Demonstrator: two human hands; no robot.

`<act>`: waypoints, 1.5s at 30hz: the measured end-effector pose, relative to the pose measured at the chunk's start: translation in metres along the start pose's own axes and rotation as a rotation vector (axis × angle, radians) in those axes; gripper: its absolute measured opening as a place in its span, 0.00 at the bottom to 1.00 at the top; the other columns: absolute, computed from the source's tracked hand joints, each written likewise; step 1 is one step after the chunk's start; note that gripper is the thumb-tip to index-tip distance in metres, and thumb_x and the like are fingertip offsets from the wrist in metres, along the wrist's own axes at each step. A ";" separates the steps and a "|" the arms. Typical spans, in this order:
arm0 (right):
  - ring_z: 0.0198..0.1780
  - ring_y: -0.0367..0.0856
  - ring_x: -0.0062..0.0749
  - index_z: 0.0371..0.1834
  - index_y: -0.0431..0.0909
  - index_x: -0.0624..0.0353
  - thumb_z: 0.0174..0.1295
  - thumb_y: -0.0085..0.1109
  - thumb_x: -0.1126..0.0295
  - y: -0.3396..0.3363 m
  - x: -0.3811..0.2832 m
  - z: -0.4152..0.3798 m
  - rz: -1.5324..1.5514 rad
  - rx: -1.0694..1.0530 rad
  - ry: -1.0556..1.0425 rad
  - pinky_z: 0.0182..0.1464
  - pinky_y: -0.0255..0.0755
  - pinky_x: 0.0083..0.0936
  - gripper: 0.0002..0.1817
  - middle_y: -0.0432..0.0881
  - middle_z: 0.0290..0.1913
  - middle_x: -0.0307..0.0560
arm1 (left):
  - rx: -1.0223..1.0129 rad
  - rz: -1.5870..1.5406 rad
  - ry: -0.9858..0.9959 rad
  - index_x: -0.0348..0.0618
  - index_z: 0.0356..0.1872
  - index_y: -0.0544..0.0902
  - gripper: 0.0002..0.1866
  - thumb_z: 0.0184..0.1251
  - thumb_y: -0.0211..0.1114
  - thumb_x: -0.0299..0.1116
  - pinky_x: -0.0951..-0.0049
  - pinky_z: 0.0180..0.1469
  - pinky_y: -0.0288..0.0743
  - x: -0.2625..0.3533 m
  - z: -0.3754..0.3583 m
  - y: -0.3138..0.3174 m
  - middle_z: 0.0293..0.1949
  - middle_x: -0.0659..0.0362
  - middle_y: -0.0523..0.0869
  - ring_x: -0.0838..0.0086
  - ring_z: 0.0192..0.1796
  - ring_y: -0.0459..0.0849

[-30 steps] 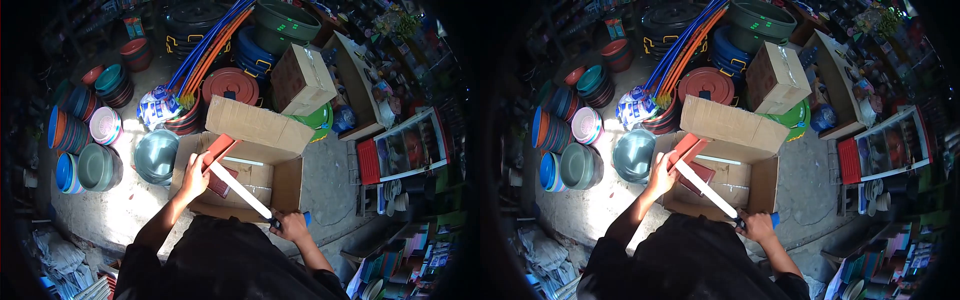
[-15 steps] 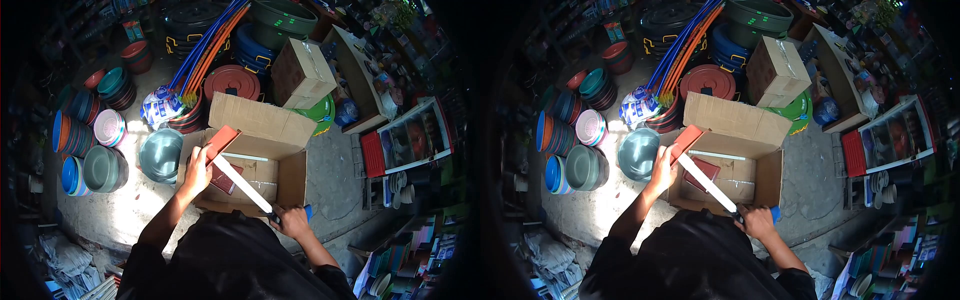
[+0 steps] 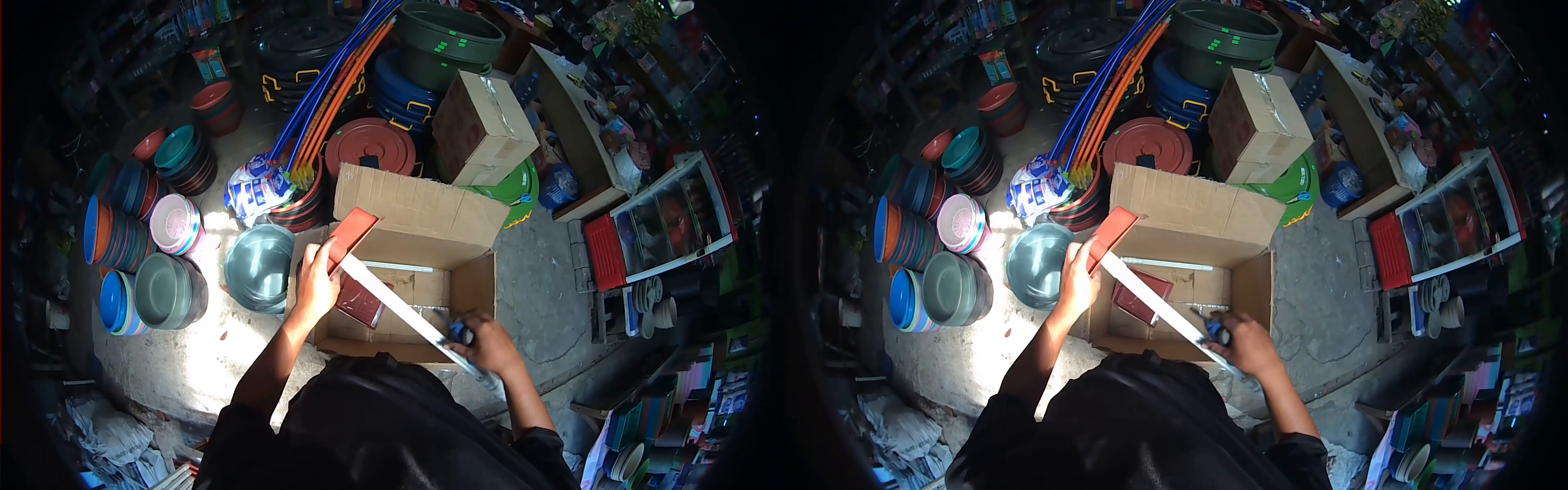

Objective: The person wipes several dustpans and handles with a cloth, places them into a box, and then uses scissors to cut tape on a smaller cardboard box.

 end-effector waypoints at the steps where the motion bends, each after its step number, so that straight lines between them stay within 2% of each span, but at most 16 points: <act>1: 0.54 0.79 0.56 0.55 0.76 0.64 0.50 0.72 0.66 -0.014 0.004 0.003 0.056 0.134 -0.023 0.58 0.72 0.42 0.28 0.81 0.48 0.60 | -0.004 0.010 -0.017 0.42 0.64 0.69 0.38 0.45 0.63 0.12 0.57 0.55 0.71 0.000 -0.001 0.000 0.47 0.48 0.73 0.48 0.51 0.75; 4: 0.54 0.80 0.53 0.56 0.73 0.68 0.51 0.67 0.74 -0.039 0.014 0.015 0.294 0.488 0.005 0.58 0.72 0.35 0.27 0.81 0.47 0.61 | 0.004 0.052 -0.021 0.42 0.64 0.69 0.38 0.45 0.63 0.12 0.57 0.55 0.70 0.007 -0.006 0.002 0.48 0.49 0.73 0.48 0.52 0.75; 8: 0.50 0.81 0.47 0.58 0.71 0.68 0.51 0.63 0.79 -0.028 -0.002 0.047 0.725 0.385 0.310 0.57 0.71 0.27 0.27 0.81 0.47 0.61 | 0.028 0.136 -0.042 0.45 0.65 0.69 0.39 0.45 0.66 0.13 0.54 0.58 0.67 0.017 -0.012 0.014 0.49 0.50 0.73 0.50 0.54 0.74; 12: 0.60 0.75 0.54 0.62 0.68 0.64 0.54 0.62 0.72 0.008 -0.050 0.082 0.345 0.448 -0.039 0.69 0.61 0.44 0.30 0.78 0.56 0.63 | 0.076 0.122 -0.062 0.46 0.65 0.70 0.41 0.43 0.67 0.14 0.52 0.59 0.65 0.030 -0.013 0.023 0.51 0.52 0.73 0.52 0.57 0.74; 17: 0.75 0.50 0.68 0.69 0.58 0.71 0.46 0.72 0.52 0.045 -0.104 0.101 0.274 0.115 -0.104 0.74 0.52 0.48 0.52 0.52 0.73 0.75 | 0.175 0.113 0.033 0.45 0.62 0.75 0.28 0.57 0.64 0.32 0.53 0.57 0.66 0.036 -0.013 0.023 0.52 0.55 0.77 0.55 0.56 0.76; 21: 0.78 0.36 0.65 0.65 0.60 0.74 0.39 0.78 0.48 0.032 -0.088 0.120 0.388 -0.149 -0.235 0.77 0.47 0.42 0.55 0.59 0.68 0.78 | 0.173 0.066 0.078 0.43 0.61 0.75 0.32 0.51 0.71 0.31 0.51 0.59 0.66 0.046 -0.016 0.007 0.51 0.51 0.77 0.49 0.58 0.75; 24: 0.64 0.72 0.50 0.60 0.70 0.69 0.39 0.80 0.49 0.029 -0.076 0.139 0.538 -0.314 -0.239 0.66 0.65 0.38 0.48 0.75 0.59 0.62 | 0.177 -0.025 0.142 0.39 0.60 0.75 0.31 0.50 0.70 0.24 0.50 0.60 0.69 0.057 -0.017 0.008 0.48 0.48 0.76 0.46 0.55 0.77; 26: 0.49 0.81 0.37 0.57 0.76 0.62 0.45 0.78 0.51 0.054 -0.073 0.145 0.827 -0.726 -0.149 0.57 0.72 0.31 0.38 0.82 0.51 0.49 | 0.156 -0.081 0.145 0.39 0.60 0.75 0.31 0.50 0.70 0.23 0.51 0.63 0.68 0.058 -0.019 0.016 0.48 0.47 0.76 0.46 0.56 0.76; 28: 0.48 0.82 0.35 0.52 0.81 0.58 0.49 0.76 0.58 0.044 -0.071 0.127 1.106 -0.743 0.194 0.52 0.76 0.33 0.28 0.85 0.44 0.47 | 0.138 -0.049 0.102 0.41 0.62 0.73 0.32 0.50 0.63 0.19 0.50 0.62 0.66 0.061 -0.023 0.021 0.51 0.47 0.75 0.47 0.61 0.73; 30: 0.46 0.83 0.35 0.51 0.81 0.59 0.49 0.76 0.60 0.054 -0.064 0.126 1.106 -0.825 0.239 0.51 0.77 0.35 0.27 0.85 0.43 0.47 | 0.099 0.049 0.130 0.42 0.63 0.72 0.33 0.49 0.60 0.18 0.49 0.63 0.63 0.064 -0.030 0.024 0.53 0.48 0.74 0.48 0.62 0.72; 34: 0.45 0.80 0.33 0.51 0.80 0.58 0.47 0.77 0.56 0.082 -0.056 0.133 0.909 -0.693 0.042 0.51 0.74 0.31 0.29 0.84 0.46 0.46 | 0.054 0.009 0.106 0.42 0.63 0.73 0.34 0.48 0.60 0.19 0.49 0.63 0.61 0.056 -0.035 0.030 0.54 0.49 0.74 0.50 0.62 0.72; 36: 0.46 0.81 0.38 0.56 0.74 0.61 0.50 0.72 0.57 0.090 -0.050 0.133 0.702 -0.408 -0.243 0.52 0.74 0.32 0.31 0.84 0.45 0.48 | 0.052 0.007 0.120 0.42 0.62 0.74 0.34 0.47 0.60 0.17 0.51 0.62 0.62 0.053 -0.032 0.030 0.53 0.49 0.75 0.50 0.60 0.73; 38: 0.48 0.82 0.45 0.56 0.71 0.61 0.52 0.69 0.59 0.069 -0.051 0.109 0.271 -0.253 -0.047 0.53 0.74 0.35 0.31 0.84 0.45 0.54 | 0.036 0.013 0.018 0.42 0.61 0.74 0.34 0.46 0.61 0.15 0.54 0.61 0.65 0.043 -0.030 0.028 0.50 0.49 0.75 0.49 0.57 0.75; 39: 0.50 0.82 0.51 0.55 0.70 0.61 0.52 0.68 0.59 0.061 -0.048 0.098 0.257 -0.259 -0.065 0.54 0.73 0.38 0.29 0.83 0.47 0.59 | 0.081 -0.005 -0.032 0.41 0.60 0.74 0.34 0.45 0.62 0.13 0.56 0.59 0.68 0.037 -0.026 0.024 0.49 0.48 0.74 0.48 0.54 0.75; 42: 0.47 0.81 0.38 0.55 0.71 0.59 0.56 0.69 0.55 0.063 -0.001 0.072 0.485 -0.505 -0.261 0.52 0.73 0.32 0.29 0.83 0.45 0.50 | 0.175 0.023 0.010 0.40 0.60 0.74 0.34 0.45 0.64 0.13 0.58 0.58 0.69 0.018 -0.016 -0.001 0.48 0.47 0.74 0.49 0.54 0.75; 45: 0.52 0.77 0.36 0.51 0.80 0.55 0.55 0.70 0.50 0.050 0.049 0.038 0.441 -0.702 -0.104 0.56 0.70 0.31 0.26 0.79 0.51 0.47 | 0.221 0.028 -0.071 0.38 0.59 0.74 0.34 0.44 0.63 0.11 0.58 0.60 0.69 -0.023 -0.011 -0.020 0.48 0.47 0.75 0.50 0.54 0.76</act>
Point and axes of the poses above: each hand's wrist, its own z-axis towards the middle knuckle, its own y-axis out of the palm, x = y × z, the point moved 5 cm from there along z, towards the middle knuckle
